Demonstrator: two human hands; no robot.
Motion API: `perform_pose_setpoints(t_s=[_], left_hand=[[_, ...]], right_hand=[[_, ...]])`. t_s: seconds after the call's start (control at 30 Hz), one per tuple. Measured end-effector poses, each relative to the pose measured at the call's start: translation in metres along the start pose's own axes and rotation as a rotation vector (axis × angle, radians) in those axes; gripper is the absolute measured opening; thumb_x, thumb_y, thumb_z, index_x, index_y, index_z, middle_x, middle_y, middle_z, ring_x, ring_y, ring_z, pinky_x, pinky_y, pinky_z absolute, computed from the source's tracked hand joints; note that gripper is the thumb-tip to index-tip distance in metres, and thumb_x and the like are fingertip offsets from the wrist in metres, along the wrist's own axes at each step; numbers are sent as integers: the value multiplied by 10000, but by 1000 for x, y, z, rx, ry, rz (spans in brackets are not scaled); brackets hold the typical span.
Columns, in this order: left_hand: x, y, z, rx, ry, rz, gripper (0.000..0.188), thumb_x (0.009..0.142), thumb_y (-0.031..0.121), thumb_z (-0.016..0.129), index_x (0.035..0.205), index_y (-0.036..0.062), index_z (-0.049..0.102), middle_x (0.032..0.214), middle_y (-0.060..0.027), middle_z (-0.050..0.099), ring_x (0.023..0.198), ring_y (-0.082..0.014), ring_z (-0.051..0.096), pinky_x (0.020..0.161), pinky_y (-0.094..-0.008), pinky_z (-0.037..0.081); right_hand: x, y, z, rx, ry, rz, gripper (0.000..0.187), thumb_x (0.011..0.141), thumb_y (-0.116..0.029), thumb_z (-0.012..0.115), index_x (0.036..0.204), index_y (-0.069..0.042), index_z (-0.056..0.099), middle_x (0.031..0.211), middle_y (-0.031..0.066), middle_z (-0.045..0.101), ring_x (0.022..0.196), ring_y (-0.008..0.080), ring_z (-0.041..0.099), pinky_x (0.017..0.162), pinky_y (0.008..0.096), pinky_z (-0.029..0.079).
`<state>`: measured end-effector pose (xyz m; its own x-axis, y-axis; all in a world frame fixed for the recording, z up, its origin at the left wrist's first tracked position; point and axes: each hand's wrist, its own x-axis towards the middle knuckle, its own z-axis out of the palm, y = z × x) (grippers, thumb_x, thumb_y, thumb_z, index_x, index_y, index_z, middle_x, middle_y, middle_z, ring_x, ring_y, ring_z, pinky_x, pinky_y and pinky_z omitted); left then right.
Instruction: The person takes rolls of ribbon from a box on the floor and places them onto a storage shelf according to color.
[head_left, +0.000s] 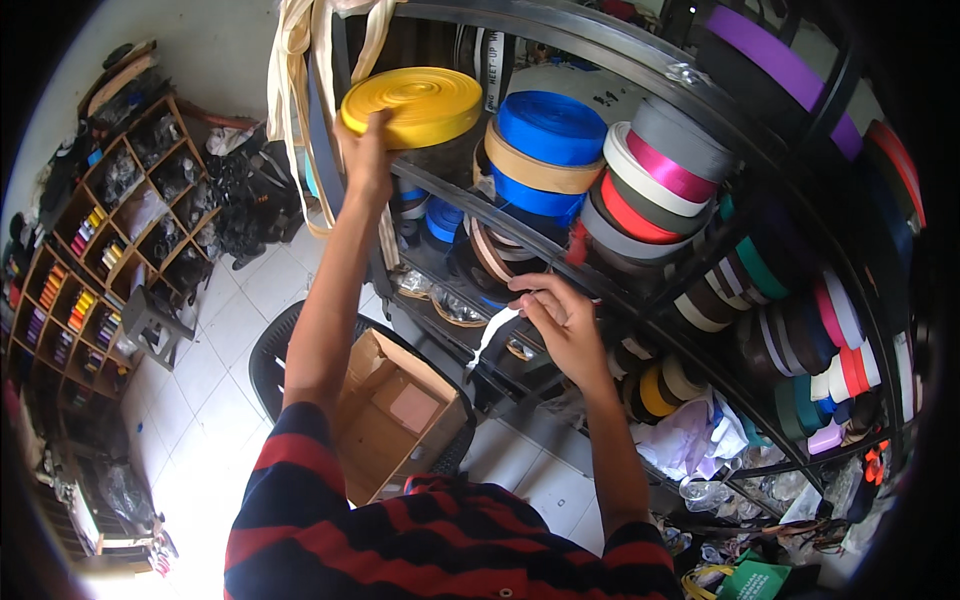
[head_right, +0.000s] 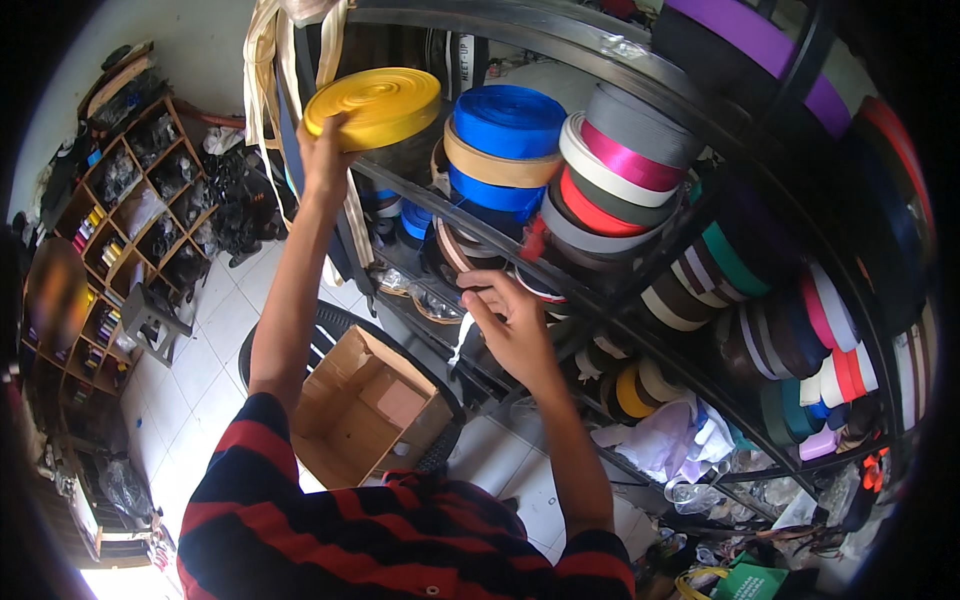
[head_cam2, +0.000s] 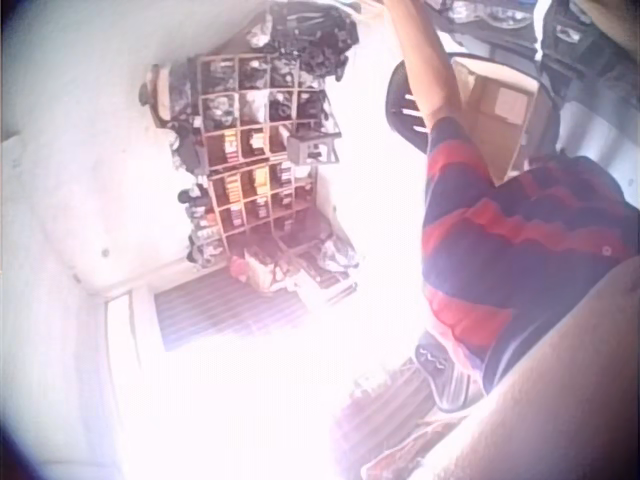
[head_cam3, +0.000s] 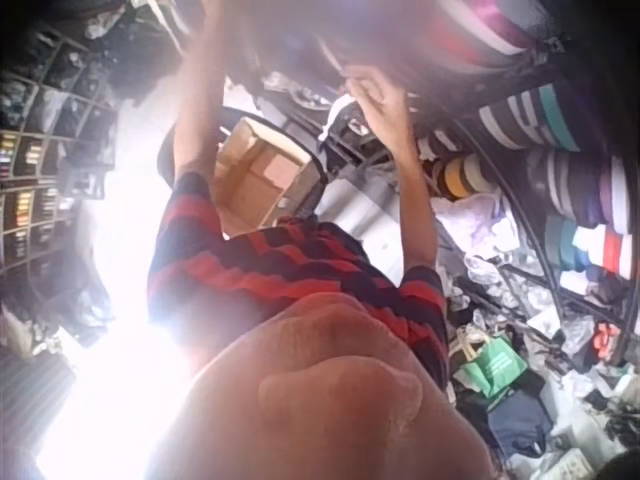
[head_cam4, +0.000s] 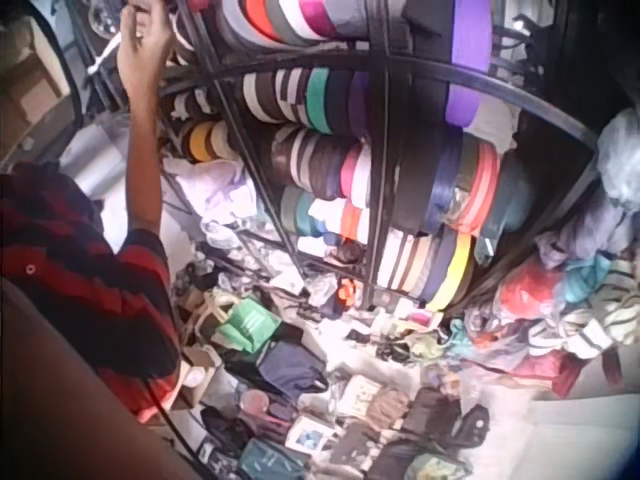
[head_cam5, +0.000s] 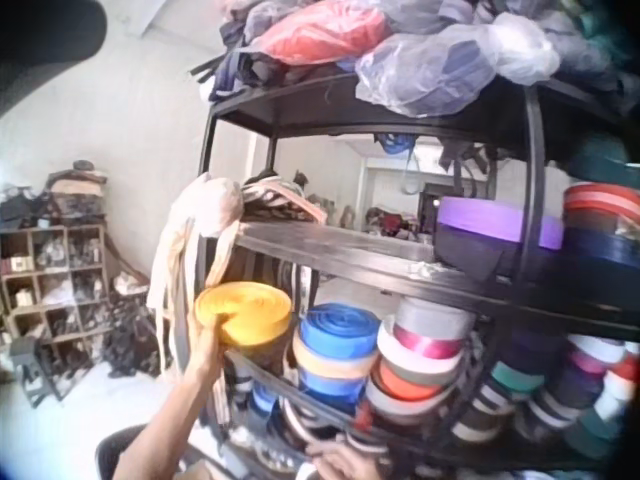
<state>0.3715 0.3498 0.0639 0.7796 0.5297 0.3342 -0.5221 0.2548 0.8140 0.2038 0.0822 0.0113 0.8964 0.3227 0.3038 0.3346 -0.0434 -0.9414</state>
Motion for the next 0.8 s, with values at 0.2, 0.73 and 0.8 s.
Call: perform_pose_setpoints(t_s=[0.2,0.73,0.8], left_hand=[[13,-36,19,-12,-34,-81,756,809,174,667,1374,97,170,1256,-191,404,1083,-343,533,773,-479,570],[21,-21,-6,1013,-400,-151,857,785,504,672,1336,-92,397,800,-151,645,640,-223,631,610,-301,507],[17,-33,-14,1090,-329,268,817,779,485,684,1345,-40,416,853,-195,643,759,-276,648,697,-331,513]], right_hand=[[-3,16,21,-16,22,2,186,892,-51,576,1055,39,588,985,112,665,868,157,656,764,271,505],[-38,21,22,11,9,205,215,917,-11,497,1106,75,552,1087,148,620,974,198,619,877,314,484],[-45,20,22,12,56,209,194,907,-17,528,1083,50,573,1037,128,646,948,182,638,848,298,490]])
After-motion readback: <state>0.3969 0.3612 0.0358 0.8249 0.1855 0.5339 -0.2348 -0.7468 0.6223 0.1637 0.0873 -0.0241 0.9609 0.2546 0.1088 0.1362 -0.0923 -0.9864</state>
